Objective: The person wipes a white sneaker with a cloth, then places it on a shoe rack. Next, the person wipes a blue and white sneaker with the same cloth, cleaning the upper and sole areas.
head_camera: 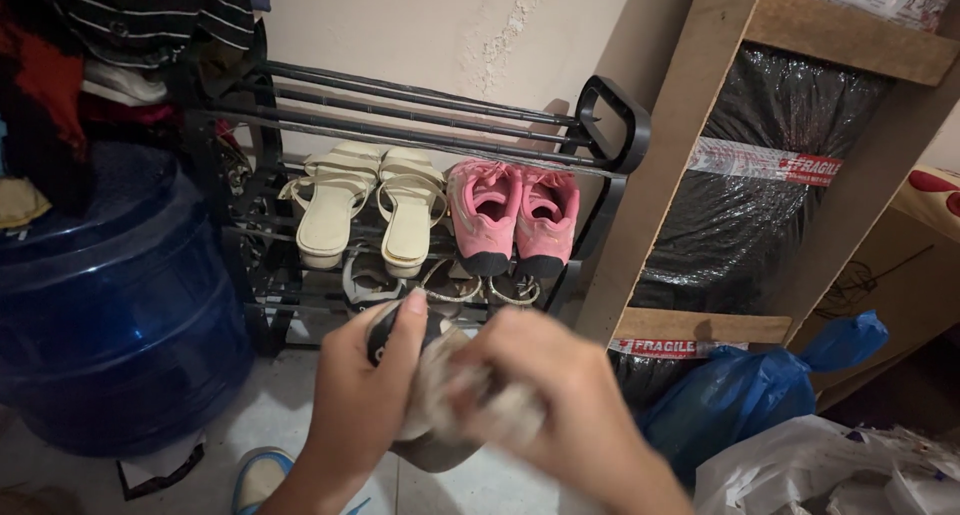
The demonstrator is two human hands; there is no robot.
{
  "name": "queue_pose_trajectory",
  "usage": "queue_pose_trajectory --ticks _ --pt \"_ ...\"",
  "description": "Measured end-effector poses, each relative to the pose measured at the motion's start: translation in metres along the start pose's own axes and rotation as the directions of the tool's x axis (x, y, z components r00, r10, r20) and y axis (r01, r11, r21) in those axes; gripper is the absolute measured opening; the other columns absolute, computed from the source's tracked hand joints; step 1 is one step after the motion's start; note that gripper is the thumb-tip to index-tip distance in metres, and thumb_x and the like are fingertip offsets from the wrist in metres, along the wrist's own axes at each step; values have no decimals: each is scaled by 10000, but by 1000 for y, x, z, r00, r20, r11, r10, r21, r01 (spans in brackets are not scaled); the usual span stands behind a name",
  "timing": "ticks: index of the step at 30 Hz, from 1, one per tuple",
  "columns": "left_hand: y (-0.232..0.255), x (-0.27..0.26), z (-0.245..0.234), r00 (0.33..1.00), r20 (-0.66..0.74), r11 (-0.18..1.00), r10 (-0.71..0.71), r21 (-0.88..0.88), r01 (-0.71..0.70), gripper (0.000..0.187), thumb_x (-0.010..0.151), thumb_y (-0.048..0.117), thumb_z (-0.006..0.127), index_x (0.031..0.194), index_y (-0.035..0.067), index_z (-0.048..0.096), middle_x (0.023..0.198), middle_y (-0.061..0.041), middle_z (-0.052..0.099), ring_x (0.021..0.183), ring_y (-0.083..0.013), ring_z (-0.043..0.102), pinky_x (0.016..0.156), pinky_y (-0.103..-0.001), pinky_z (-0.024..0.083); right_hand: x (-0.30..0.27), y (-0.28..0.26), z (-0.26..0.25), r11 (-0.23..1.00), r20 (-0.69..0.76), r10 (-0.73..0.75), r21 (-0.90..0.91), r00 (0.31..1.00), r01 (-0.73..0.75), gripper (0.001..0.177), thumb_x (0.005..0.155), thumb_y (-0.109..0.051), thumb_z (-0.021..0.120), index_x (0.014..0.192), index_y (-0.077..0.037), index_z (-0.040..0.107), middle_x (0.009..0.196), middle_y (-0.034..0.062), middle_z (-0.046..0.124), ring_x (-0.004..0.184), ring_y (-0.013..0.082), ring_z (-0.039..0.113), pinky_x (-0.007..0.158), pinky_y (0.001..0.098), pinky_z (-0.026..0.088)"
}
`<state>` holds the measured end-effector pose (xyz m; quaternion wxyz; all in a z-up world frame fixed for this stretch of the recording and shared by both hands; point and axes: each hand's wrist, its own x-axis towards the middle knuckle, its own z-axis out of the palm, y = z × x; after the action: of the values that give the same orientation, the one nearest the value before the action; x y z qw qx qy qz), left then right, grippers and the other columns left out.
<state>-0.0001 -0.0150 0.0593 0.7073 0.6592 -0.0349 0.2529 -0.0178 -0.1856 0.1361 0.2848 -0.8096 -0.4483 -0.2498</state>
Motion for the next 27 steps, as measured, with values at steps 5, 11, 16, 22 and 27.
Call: queue_pose_trajectory --ticks 5,11,16,22,27 --pt "6 4 -5 999 -15 998 -33 45 34 405 982 270 635 693 -14 630 586 44 521 592 -38 428 496 -284 379 -1 2 0 979 21 -200 -44 980 201 373 656 -169 820 982 -68 668 908 76 632 838 255 650 713 355 514" --pt "6 0 -10 998 6 998 -61 19 60 387 974 270 631 696 1 652 598 60 556 608 -26 451 512 -268 398 -2 9 4 973 -15 179 152 984 -175 237 789 -73 770 1012 -57 690 895 46 650 828 181 695 716 307 561" --pt "6 -5 -13 993 18 993 -116 -33 116 412 995 279 627 704 -13 633 617 56 518 616 -37 420 510 -272 371 -1 0 7 946 65 276 161 959 -283 206 809 -118 781 1001 -81 716 914 31 670 769 182 706 645 302 561" --pt "7 0 -12 995 10 995 -99 10 99 396 974 290 616 705 2 657 592 46 574 596 -33 468 508 -266 410 -18 13 12 993 -13 -40 109 999 41 370 689 -124 832 1033 -97 698 941 44 650 869 213 682 744 308 556" --pt "2 -1 -9 997 9 996 -76 54 76 429 1005 299 612 703 -6 628 602 36 538 616 -36 443 511 -274 390 -8 5 12 995 -21 87 41 996 -86 264 767 -141 829 1000 -108 709 933 35 668 828 213 706 722 332 564"
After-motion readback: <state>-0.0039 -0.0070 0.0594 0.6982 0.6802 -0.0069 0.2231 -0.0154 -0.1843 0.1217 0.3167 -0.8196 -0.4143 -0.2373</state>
